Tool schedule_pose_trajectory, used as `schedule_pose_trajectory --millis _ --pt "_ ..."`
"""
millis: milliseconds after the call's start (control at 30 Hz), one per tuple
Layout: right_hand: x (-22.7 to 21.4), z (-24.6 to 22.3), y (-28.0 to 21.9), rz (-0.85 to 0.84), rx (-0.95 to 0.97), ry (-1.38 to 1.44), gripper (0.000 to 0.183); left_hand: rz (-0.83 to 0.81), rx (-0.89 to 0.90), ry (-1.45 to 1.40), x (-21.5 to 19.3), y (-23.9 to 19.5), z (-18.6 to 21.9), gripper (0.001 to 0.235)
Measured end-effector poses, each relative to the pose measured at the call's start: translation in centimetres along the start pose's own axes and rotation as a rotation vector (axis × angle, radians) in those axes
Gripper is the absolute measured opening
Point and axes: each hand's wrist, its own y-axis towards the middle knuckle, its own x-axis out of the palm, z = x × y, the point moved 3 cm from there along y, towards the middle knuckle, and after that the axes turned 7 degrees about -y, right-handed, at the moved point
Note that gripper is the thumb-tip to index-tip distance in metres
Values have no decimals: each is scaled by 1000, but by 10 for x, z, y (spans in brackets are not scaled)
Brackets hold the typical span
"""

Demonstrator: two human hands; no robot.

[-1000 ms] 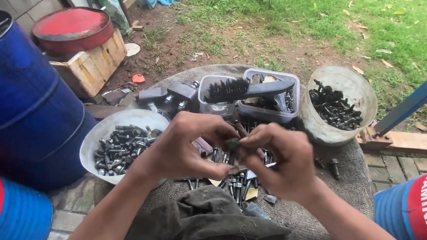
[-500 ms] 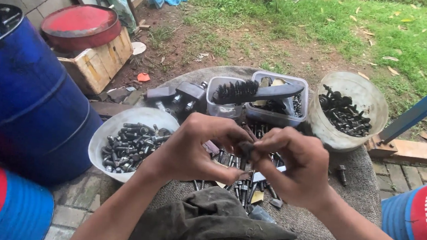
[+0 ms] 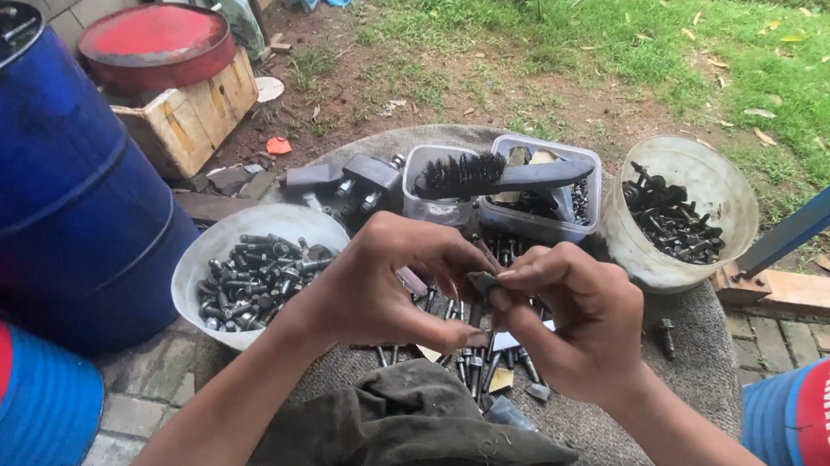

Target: The person assembles small metal components by hand on a concrete table. They pick up cylindrical metal pieces and fasteners, fitting them together and occasionally using a small rectangular abrasive block to rub the surfaces. The workspace contains several containers filled with similar parts and tools.

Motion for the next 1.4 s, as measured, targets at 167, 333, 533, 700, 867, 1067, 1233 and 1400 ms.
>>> schedule_pose_trajectory --millis 167,333,533,700,867,1067,1233,1400 --pt "1 -2 0 -17 -47 141 12 33 -19 -23 0 -1 6 43" --pt "2 1 -8 -4 -50 193 20 58 -21 -99 1 0 4 46" --pt "3 -5 -5 113 -58 171 16 120 12 -47 5 -2 -6 47" --pt "4 -5 -10 196 126 187 13 144 -17 -173 16 -4 -11 46" --pt "1 -3 -7 222 157 202 14 142 -72 -212 29 -4 -17 43" --pt "3 0 -9 255 175 157 14 156 -82 -235 29 -4 -17 41" --pt "7 -1 -8 214 153 197 12 181 -103 -276 25 -3 -15 44" --pt "13 -10 -8 200 158 266 14 203 -117 -341 21 -2 -8 47"
